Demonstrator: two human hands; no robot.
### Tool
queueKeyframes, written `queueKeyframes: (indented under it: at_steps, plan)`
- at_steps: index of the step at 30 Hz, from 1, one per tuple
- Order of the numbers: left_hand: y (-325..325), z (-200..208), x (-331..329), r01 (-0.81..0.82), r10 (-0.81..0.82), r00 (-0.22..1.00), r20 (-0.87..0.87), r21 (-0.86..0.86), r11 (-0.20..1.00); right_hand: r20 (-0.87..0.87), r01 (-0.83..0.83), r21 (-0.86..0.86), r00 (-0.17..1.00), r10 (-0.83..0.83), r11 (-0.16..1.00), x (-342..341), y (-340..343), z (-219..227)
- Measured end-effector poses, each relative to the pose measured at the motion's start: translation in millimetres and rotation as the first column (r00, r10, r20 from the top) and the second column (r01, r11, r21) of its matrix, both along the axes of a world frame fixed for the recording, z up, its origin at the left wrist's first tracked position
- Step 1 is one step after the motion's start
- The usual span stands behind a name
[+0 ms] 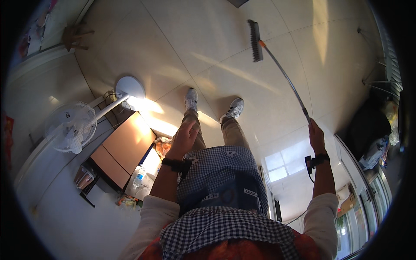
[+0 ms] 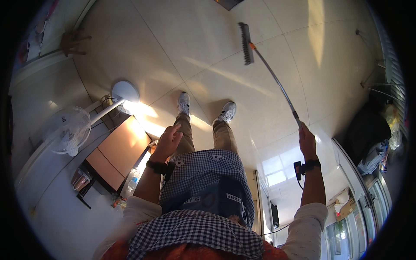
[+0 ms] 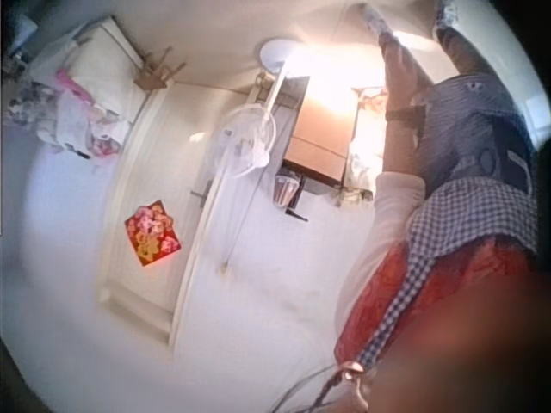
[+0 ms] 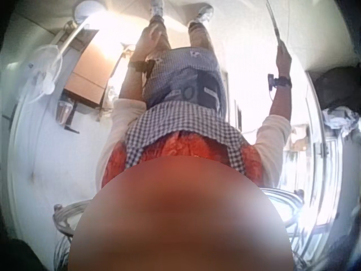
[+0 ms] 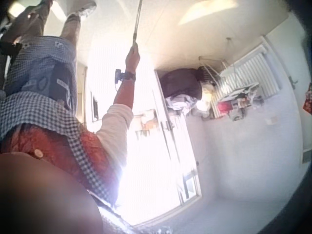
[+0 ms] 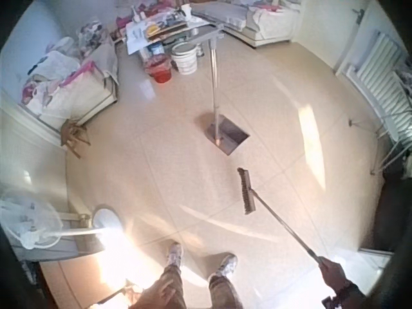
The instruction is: The person sweeps a tiled floor with a broom and collects debris into a dustpan. They move around the room, sweeping different areas and periodically emptying the dustpan into a trash bin.
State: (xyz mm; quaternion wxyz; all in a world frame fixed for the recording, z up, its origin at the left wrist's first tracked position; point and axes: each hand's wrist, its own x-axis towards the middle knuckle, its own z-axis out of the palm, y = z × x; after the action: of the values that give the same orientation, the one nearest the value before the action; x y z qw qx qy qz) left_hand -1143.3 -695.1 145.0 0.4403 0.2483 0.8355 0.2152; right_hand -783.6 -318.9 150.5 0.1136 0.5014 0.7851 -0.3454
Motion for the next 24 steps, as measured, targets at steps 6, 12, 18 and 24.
queueKeyframes:
  at_steps: [6,12,18,24]
  plan:
    - [2.8,3.7,1.5,-0.013,0.014,1.0,0.003,-0.096,0.995,0.114,-0.185,-0.225,0.97,0.214,0.957,1.2,-91.0,8.0]
    - [20.9,14.4,-27.1,0.087,-0.092,0.995,-0.041,-0.117,0.989,0.435,-0.336,-0.117,0.829,0.352,0.935,-10.2,-51.1,-11.4]
    - [100.7,17.1,-89.7,0.187,-0.174,0.963,-0.206,0.047,0.981,0.57,-0.351,0.143,0.793,0.213,0.925,-3.2,52.3,19.4]
    - [248.9,52.9,-190.9,0.416,-0.092,0.706,-0.703,0.306,0.856,0.375,-0.132,0.117,0.924,0.079,0.984,-3.2,69.9,61.4]
